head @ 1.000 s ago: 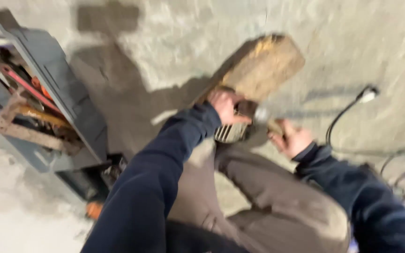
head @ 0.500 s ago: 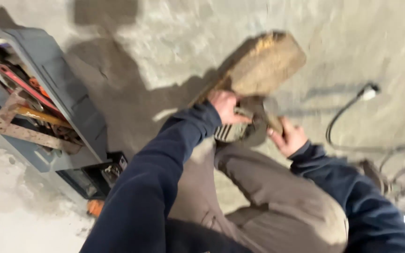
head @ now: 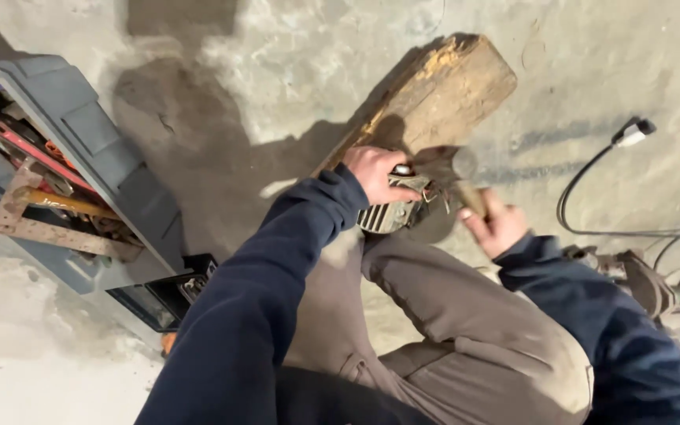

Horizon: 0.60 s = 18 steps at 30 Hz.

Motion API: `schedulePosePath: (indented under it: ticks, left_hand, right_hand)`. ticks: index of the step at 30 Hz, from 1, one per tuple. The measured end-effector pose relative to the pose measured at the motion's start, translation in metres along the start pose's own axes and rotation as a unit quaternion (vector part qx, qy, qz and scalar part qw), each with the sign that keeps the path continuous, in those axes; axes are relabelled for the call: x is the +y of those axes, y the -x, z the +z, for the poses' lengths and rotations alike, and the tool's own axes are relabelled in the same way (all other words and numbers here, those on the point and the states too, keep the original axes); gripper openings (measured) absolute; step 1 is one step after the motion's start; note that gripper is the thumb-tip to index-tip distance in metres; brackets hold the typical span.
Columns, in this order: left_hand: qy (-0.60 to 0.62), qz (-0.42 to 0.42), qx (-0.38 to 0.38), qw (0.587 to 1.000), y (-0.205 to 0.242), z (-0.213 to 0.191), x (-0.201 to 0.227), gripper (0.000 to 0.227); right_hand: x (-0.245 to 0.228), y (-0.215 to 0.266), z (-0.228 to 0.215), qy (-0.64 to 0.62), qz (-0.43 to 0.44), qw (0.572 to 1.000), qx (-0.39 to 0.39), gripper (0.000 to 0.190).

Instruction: The person disassembles an old electric water pump motor at a workbench, using a hammer to knock loose the fan cover and end bell and pulling the rotor out by hand. They then sit on the floor and use a hammer and punch on a wooden plank to drive components out of the motor housing.

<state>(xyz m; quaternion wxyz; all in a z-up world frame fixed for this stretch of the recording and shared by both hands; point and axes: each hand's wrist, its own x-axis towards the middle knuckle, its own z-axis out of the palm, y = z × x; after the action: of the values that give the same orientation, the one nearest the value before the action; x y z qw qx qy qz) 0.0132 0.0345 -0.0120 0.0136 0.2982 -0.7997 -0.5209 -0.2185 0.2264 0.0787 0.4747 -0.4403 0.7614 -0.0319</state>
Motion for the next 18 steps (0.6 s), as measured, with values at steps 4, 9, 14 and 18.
schedulePosePath:
  ticks: [4,9,14,18]
  left_hand:
    - [0.082,0.032,-0.015,0.996,0.005,-0.004,-0.001,0.05]
    - [0.13,0.027,-0.087,0.987,-0.004,-0.017,-0.006,0.029]
    - [0.089,0.037,-0.154,0.983,-0.02,-0.023,-0.011,0.029]
    - [0.143,-0.031,-0.118,0.982,-0.022,-0.022,-0.007,0.025]
  right_hand:
    - [0.017,0.02,-0.02,-0.155,-0.039,0.983,0.089,0.04]
    - [0.006,0.018,-0.015,-0.443,-0.017,0.874,0.197,0.043]
    - [0.036,0.016,0.056,-0.531,0.092,0.816,0.208,0.039]
    - [0.04,0.026,0.088,-0.544,0.168,0.799,0.194,0.04]
